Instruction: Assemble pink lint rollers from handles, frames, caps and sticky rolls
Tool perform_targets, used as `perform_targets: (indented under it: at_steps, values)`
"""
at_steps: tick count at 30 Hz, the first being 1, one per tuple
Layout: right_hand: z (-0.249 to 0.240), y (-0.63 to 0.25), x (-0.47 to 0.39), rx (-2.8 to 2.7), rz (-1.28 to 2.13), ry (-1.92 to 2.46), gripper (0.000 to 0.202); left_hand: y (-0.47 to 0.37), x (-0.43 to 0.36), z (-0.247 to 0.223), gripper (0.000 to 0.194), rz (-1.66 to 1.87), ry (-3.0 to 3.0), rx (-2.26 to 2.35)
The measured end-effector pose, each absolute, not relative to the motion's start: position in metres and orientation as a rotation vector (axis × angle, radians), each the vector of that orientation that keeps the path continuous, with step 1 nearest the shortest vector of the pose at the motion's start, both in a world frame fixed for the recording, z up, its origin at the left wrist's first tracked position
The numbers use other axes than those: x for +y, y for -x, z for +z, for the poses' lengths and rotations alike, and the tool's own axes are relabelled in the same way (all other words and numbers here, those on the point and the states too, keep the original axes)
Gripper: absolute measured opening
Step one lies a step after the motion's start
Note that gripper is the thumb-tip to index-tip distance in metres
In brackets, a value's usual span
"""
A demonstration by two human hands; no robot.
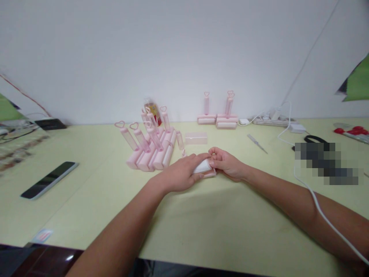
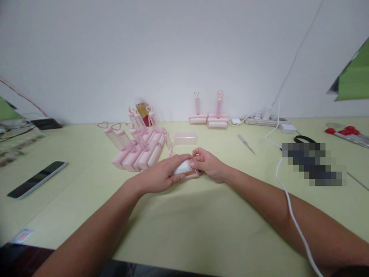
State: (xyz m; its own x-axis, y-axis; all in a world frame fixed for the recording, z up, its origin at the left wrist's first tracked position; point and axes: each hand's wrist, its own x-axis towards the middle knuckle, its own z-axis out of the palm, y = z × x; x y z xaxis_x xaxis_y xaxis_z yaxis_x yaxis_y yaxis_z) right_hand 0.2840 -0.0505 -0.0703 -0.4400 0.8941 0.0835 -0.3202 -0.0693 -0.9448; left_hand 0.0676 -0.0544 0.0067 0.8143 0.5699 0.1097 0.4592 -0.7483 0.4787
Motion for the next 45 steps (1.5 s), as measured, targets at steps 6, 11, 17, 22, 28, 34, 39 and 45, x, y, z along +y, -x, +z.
perform_targets:
  at_steps: [6, 11, 17, 22, 28, 34, 39, 45]
  values:
    - [-0.069, -0.281, -0.052, -1.256, 1.667, 0.739, 0.053, -0.067, -0.053, 0.006, 0.049, 0.338, -2.563, 0.777]
    - [-0.070, -0.278, -0.054, -1.230, 1.667, 0.738, 0.054, -0.066, -0.053, 0.006, 0.049, 0.321, -2.558, 0.796]
    - [-0.069, -0.275, -0.055, -1.234, 1.658, 0.732, 0.056, -0.064, -0.053, 0.005, 0.049, 0.303, -2.566, 0.814]
    - [-0.075, -0.274, -0.053, -1.330, 1.615, 0.770, 0.051, -0.063, -0.049, 0.003, 0.048, 0.261, -2.596, 0.827]
    - [-0.078, -0.278, -0.054, -1.572, 1.360, 0.817, 0.033, -0.061, -0.044, -0.002, 0.058, 0.274, -2.638, 0.846]
    - [-0.079, -0.283, -0.054, -1.588, 1.290, 0.811, 0.052, -0.063, -0.041, -0.007, 0.060, 0.358, -2.586, 0.917]
    - [-0.074, -0.286, -0.053, -1.853, 1.125, 0.821, 0.041, -0.074, -0.047, -0.008, 0.050, 0.542, -2.508, 0.874]
    - [-0.065, -0.289, -0.058, -2.038, 0.993, 0.793, 0.043, -0.077, -0.050, -0.003, 0.040, 0.529, -2.478, 0.796]
